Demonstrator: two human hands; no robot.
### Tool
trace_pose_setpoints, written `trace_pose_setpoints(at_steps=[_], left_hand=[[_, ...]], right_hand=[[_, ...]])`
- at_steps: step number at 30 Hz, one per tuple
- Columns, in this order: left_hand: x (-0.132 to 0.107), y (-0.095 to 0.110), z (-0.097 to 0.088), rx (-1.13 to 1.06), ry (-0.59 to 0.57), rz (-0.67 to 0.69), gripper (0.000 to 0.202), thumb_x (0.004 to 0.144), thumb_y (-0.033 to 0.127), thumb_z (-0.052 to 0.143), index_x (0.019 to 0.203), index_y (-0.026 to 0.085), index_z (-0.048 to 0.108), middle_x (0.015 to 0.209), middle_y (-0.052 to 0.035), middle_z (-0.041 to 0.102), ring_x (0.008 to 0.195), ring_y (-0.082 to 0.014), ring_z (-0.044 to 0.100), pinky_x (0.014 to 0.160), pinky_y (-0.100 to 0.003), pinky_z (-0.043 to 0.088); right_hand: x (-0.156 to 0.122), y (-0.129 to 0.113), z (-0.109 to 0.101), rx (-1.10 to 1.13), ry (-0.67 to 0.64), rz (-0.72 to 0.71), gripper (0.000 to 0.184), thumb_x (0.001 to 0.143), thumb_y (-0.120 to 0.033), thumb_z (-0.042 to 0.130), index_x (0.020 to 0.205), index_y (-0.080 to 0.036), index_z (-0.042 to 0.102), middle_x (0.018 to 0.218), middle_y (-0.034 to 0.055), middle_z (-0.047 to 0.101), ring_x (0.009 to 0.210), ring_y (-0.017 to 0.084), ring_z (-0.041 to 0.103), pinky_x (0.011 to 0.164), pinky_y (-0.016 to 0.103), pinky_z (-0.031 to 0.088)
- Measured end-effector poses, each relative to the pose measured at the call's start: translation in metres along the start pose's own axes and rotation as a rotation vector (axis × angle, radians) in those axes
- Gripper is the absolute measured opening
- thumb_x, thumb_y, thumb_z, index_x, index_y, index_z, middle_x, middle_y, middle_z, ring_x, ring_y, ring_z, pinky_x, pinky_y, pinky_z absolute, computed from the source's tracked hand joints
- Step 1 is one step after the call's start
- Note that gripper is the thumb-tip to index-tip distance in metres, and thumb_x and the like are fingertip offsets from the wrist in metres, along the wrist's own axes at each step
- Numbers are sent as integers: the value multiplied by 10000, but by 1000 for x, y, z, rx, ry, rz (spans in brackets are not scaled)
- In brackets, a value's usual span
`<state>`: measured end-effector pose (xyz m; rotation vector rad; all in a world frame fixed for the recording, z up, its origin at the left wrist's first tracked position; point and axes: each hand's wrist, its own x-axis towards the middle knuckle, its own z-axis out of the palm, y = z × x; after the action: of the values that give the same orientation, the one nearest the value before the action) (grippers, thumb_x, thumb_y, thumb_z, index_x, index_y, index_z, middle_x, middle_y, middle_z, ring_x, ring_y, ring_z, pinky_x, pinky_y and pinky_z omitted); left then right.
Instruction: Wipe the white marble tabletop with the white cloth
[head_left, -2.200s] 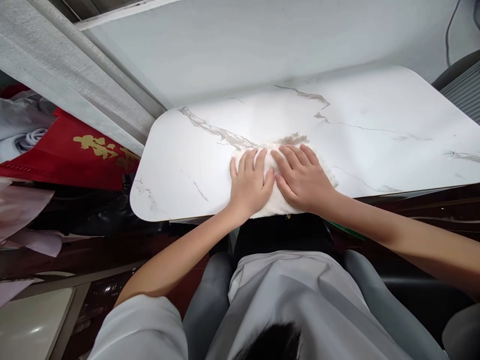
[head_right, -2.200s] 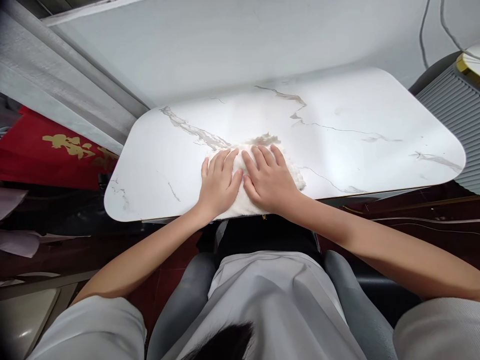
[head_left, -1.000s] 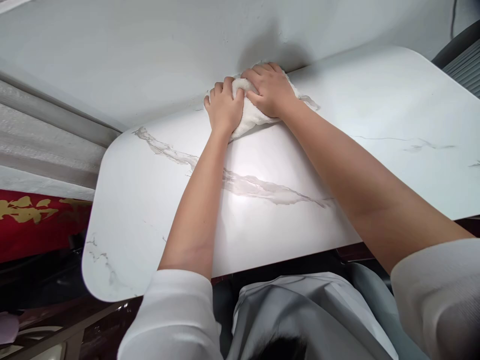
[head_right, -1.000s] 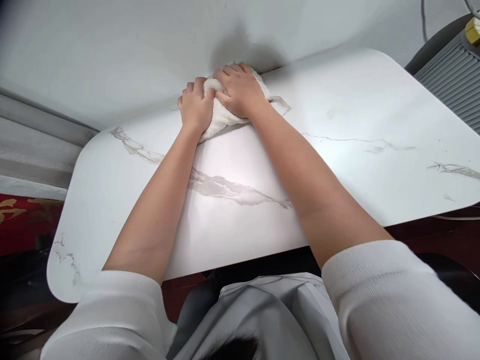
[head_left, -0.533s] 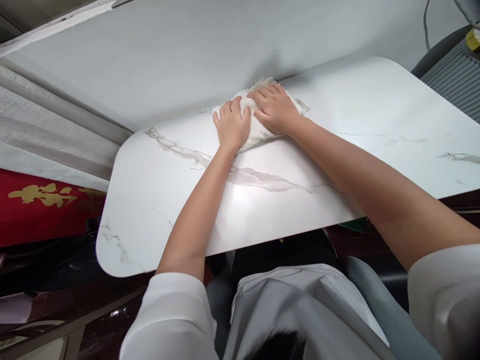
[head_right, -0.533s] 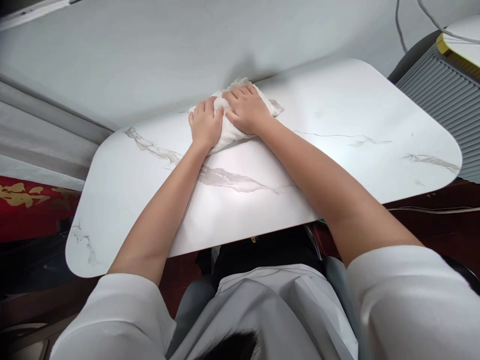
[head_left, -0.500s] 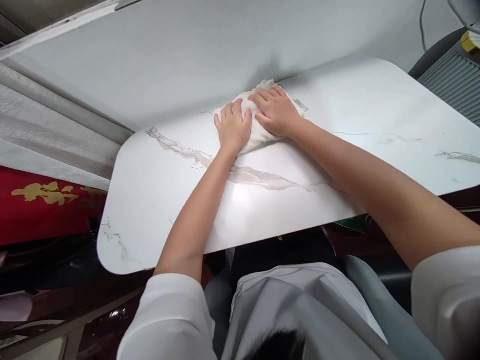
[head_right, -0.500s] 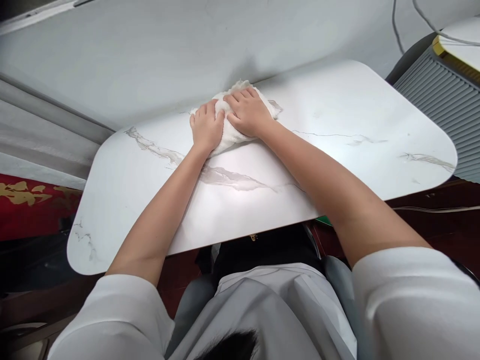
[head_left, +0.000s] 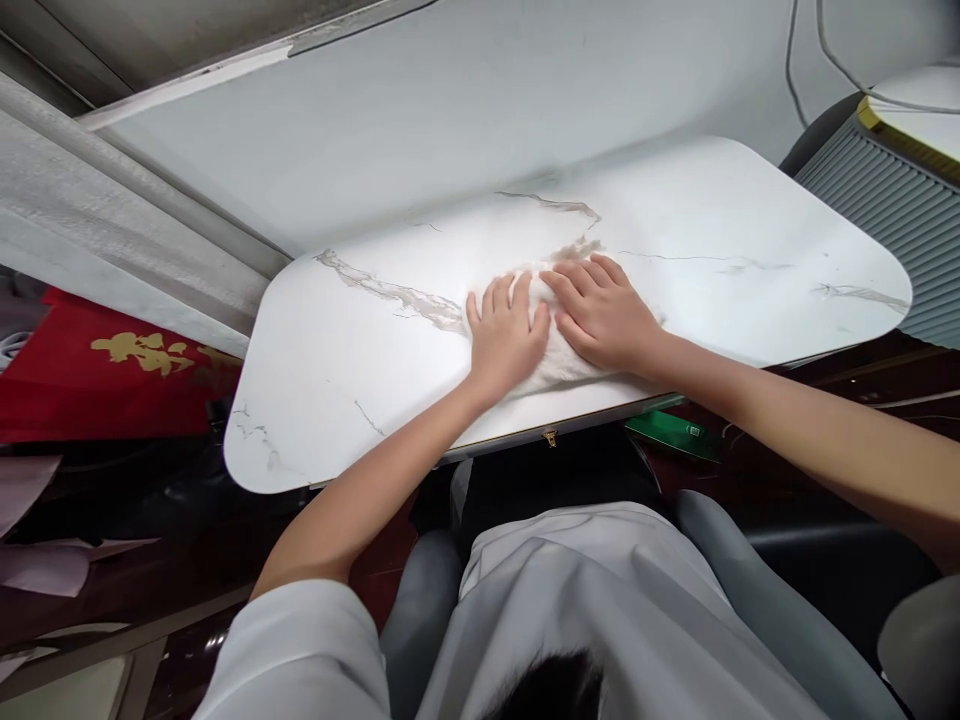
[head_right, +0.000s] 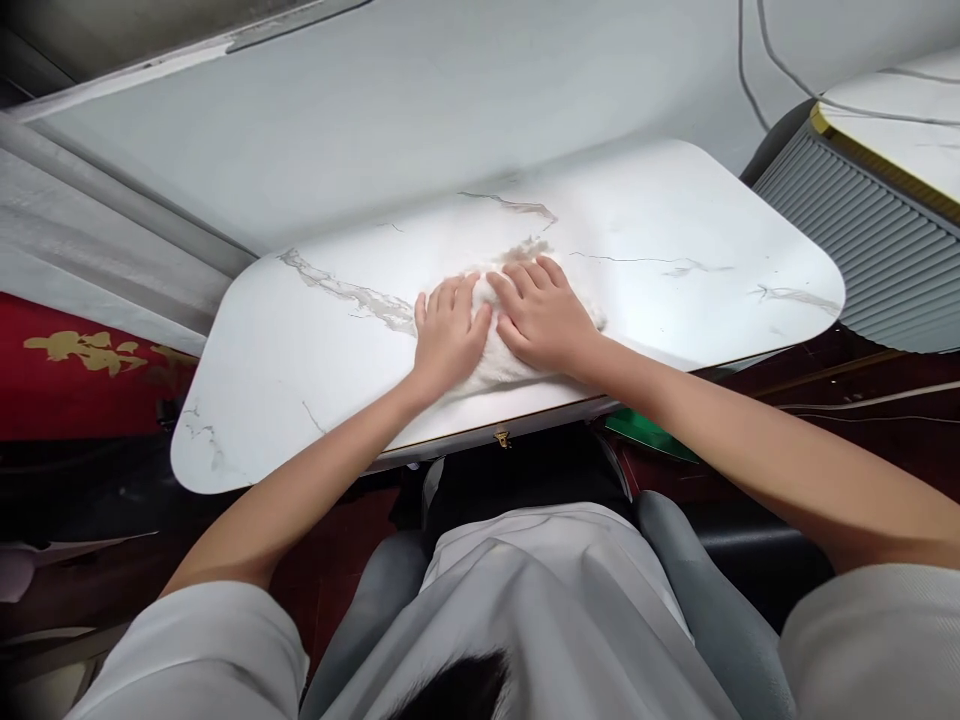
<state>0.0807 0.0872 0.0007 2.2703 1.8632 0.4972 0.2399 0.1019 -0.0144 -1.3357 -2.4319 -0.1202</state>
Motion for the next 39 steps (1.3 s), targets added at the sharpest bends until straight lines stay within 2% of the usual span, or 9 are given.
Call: trace_pose_setpoints(at_steps=[3, 8, 12, 17, 22, 27, 32, 35, 39], left_hand=[[-25, 9, 0, 16, -26, 38, 496, 1008, 320, 358, 1485, 195, 405, 1566, -91, 407, 1490, -230, 288, 1249, -524, 110], [-54, 22, 0, 6, -43, 89, 522, 998, 333, 353, 1499, 188, 381, 1580, -102, 382, 1506, -246, 255, 1252, -535, 107], [-59, 28, 0, -33, -60, 97, 525, 986, 349, 353, 1493, 220, 396, 1580, -119, 379, 1508, -270, 252, 1251, -558, 101], [-47, 33, 0, -41, -86, 75, 522, 978, 333, 371, 1489, 235, 398, 1593, -113, 359, 1506, -282, 253, 1245, -573, 95], [-11, 36, 6, -65, -73, 47, 487, 986, 337, 386, 1469, 293, 418, 1581, -52, 390, 1501, -256, 268, 1258, -519, 75], [49, 30, 20, -100, -15, 29, 453, 988, 345, 394, 1437, 334, 453, 1548, -24, 438, 1487, -238, 290, 1256, -491, 89], [110, 19, 28, -98, -1, 55, 455, 990, 317, 371, 1432, 275, 468, 1514, -49, 475, 1452, -234, 349, 1247, -490, 139], [138, 13, 32, -126, 23, 53, 480, 975, 315, 351, 1434, 232, 467, 1502, -65, 483, 1426, -235, 372, 1243, -502, 148], [167, 9, 37, -182, 15, -10, 528, 930, 413, 289, 1438, 351, 422, 1487, 61, 505, 1448, -211, 297, 1270, -475, 63]], right_hand=[[-29, -11, -12, 7, 10, 3, 530, 969, -335, 289, 1451, -153, 416, 1421, 155, 490, 1329, 310, 422, 1156, 530, 245], [-61, -21, -25, 29, 19, -12, 563, 973, -361, 269, 1505, -202, 361, 1420, 134, 500, 1338, 317, 426, 1145, 563, 263], [-67, -23, -31, 31, 13, 30, 579, 962, -383, 250, 1525, -292, 348, 1416, 95, 507, 1329, 313, 440, 1145, 571, 277], [-56, -15, -31, 49, -7, 48, 564, 954, -390, 265, 1502, -336, 387, 1394, 79, 529, 1308, 318, 459, 1123, 580, 290], [-31, 9, -24, 23, 2, 71, 537, 959, -372, 267, 1461, -278, 430, 1382, 94, 537, 1302, 312, 457, 1117, 549, 289], [11, 47, -8, -41, -9, 101, 548, 946, -360, 275, 1393, -146, 508, 1357, 141, 547, 1245, 303, 483, 1110, 484, 306], [69, 89, 16, 94, -51, 255, 534, 979, -416, 268, 1417, -200, 483, 1449, 109, 491, 1330, 320, 391, 1106, 545, 252], [98, 103, 22, 124, -89, 366, 515, 973, -389, 283, 1412, -234, 504, 1438, 60, 512, 1313, 315, 388, 1111, 546, 251], [119, 108, 21, 103, -29, 355, 492, 957, -278, 311, 1387, -205, 539, 1403, 58, 537, 1298, 268, 427, 1148, 478, 259]])
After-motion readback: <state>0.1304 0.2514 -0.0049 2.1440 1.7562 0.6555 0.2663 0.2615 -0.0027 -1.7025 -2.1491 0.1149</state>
